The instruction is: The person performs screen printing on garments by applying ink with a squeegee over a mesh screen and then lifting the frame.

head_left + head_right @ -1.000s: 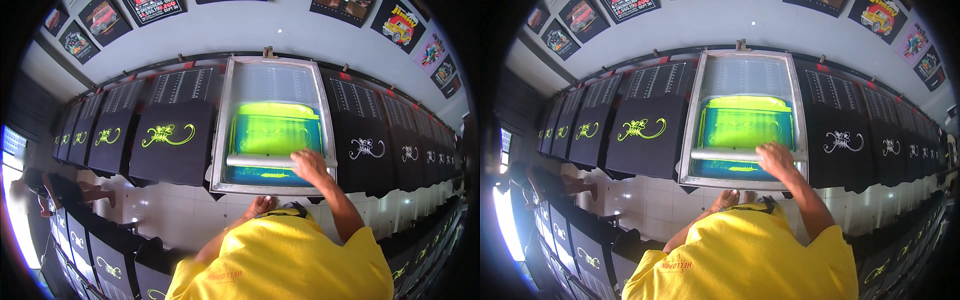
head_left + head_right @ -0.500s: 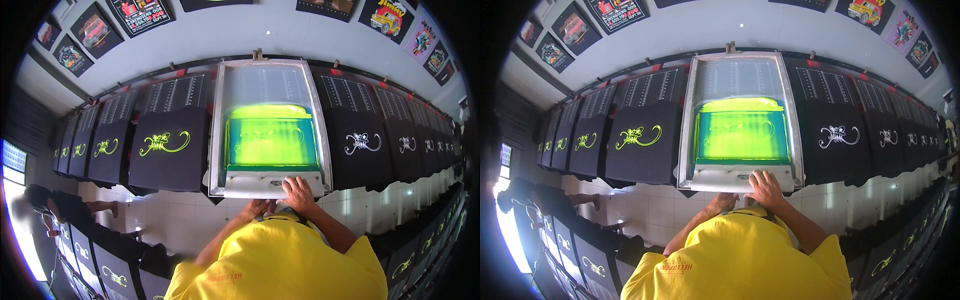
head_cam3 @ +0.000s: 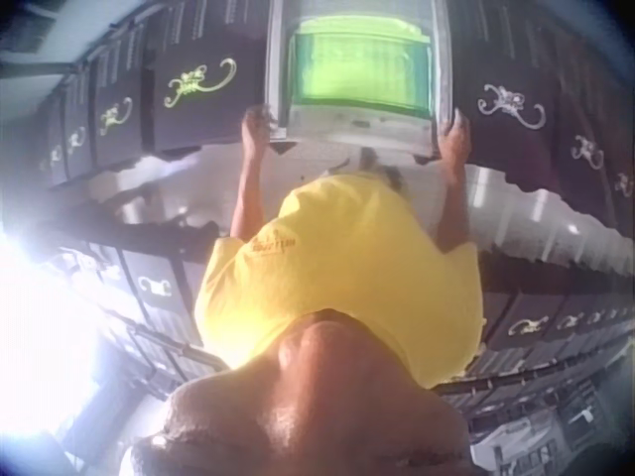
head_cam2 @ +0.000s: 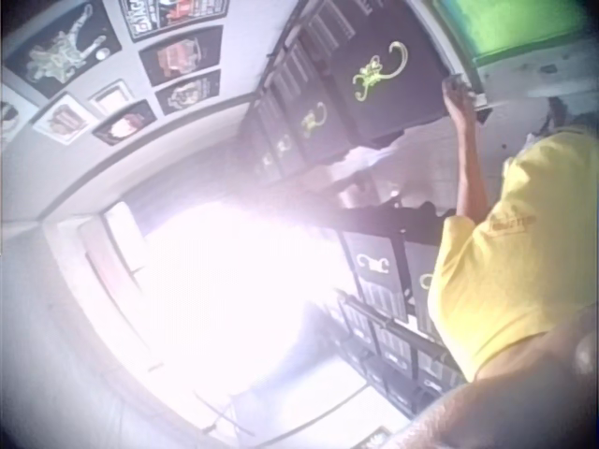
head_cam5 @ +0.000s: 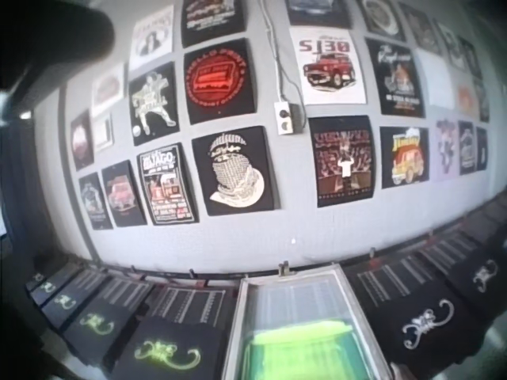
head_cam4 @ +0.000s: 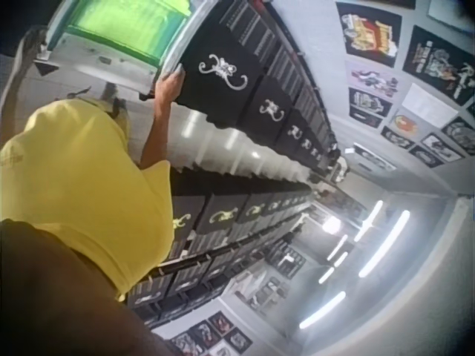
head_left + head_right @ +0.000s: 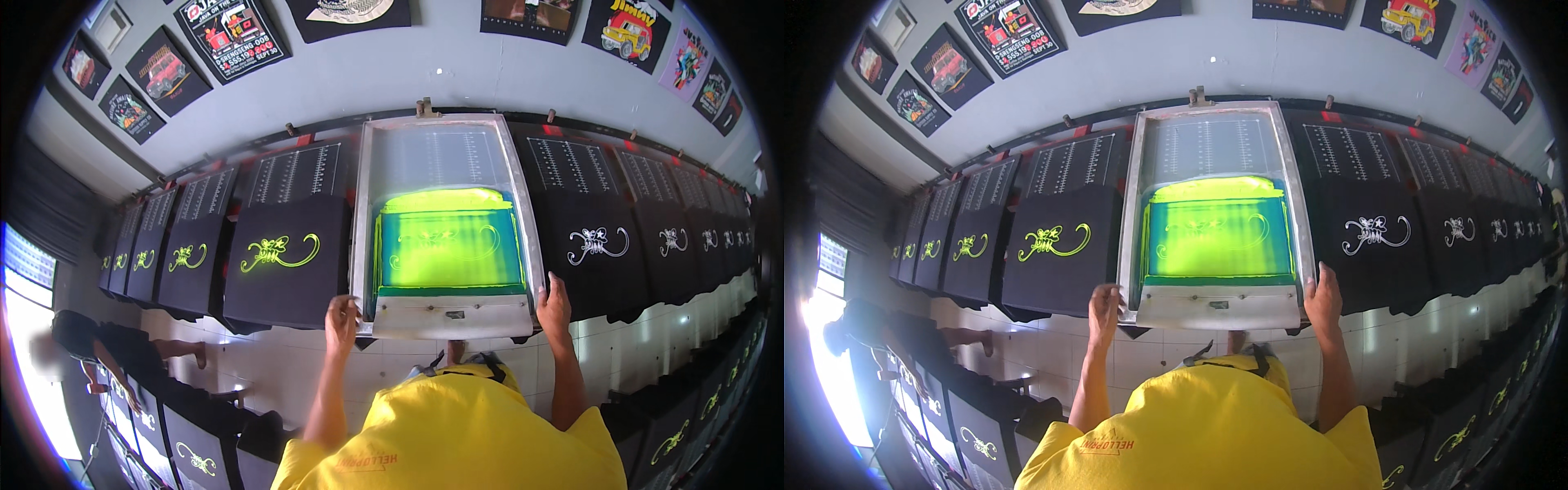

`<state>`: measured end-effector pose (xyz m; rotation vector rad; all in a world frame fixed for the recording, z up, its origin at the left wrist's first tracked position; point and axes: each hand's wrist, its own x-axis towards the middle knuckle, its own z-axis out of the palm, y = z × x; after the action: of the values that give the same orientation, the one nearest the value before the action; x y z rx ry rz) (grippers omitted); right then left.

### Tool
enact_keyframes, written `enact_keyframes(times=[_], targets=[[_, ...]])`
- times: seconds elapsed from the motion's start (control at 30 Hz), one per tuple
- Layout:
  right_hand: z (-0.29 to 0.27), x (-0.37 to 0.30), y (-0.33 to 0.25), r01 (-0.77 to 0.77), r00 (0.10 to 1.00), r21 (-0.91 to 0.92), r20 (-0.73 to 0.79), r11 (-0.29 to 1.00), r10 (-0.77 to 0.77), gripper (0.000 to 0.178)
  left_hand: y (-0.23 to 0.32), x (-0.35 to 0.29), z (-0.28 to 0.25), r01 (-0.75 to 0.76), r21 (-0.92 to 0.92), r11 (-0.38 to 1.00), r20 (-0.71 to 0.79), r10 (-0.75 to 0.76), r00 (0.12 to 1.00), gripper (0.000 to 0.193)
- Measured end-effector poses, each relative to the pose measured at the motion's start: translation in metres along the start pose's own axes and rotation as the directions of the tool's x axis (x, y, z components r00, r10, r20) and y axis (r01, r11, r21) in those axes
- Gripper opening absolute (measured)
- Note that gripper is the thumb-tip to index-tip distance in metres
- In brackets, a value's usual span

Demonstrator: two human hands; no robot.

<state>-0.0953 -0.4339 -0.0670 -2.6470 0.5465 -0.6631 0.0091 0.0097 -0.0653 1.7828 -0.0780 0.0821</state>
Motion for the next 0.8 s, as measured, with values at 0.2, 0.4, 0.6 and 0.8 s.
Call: enact_keyframes(times=[0.2, 0.4, 0.6, 0.8], targets=[[0.037, 0.001, 0.025, -0.233, 0.972, 0.199, 0.045, 0.952, 0.229, 0.030, -0.070, 0.026, -0.009, -0.225, 0.598, 0.769, 0.013, 0.272, 0.962, 0.020], [0.059, 0.006, 0.054, -0.276, 0.950, 0.484, 0.007, 0.830, 0.312, 0.022, -0.061, 0.033, -0.006, 0.054, 0.494, 0.868, -0.076, -0.019, 0.997, 0.022], [0.058, 0.004, 0.051, -0.336, 0.931, 0.517, 0.056, 0.787, 0.361, 0.021, -0.063, 0.036, -0.009, 0.110, 0.503, 0.857, -0.088, -0.075, 0.993, 0.023], [0.059, 0.003, 0.056, -0.299, 0.941, 0.470, 0.002, 0.830, 0.338, 0.021, -0.064, 0.038, -0.002, 0.043, 0.549, 0.834, -0.085, 0.004, 0.996, 0.022]])
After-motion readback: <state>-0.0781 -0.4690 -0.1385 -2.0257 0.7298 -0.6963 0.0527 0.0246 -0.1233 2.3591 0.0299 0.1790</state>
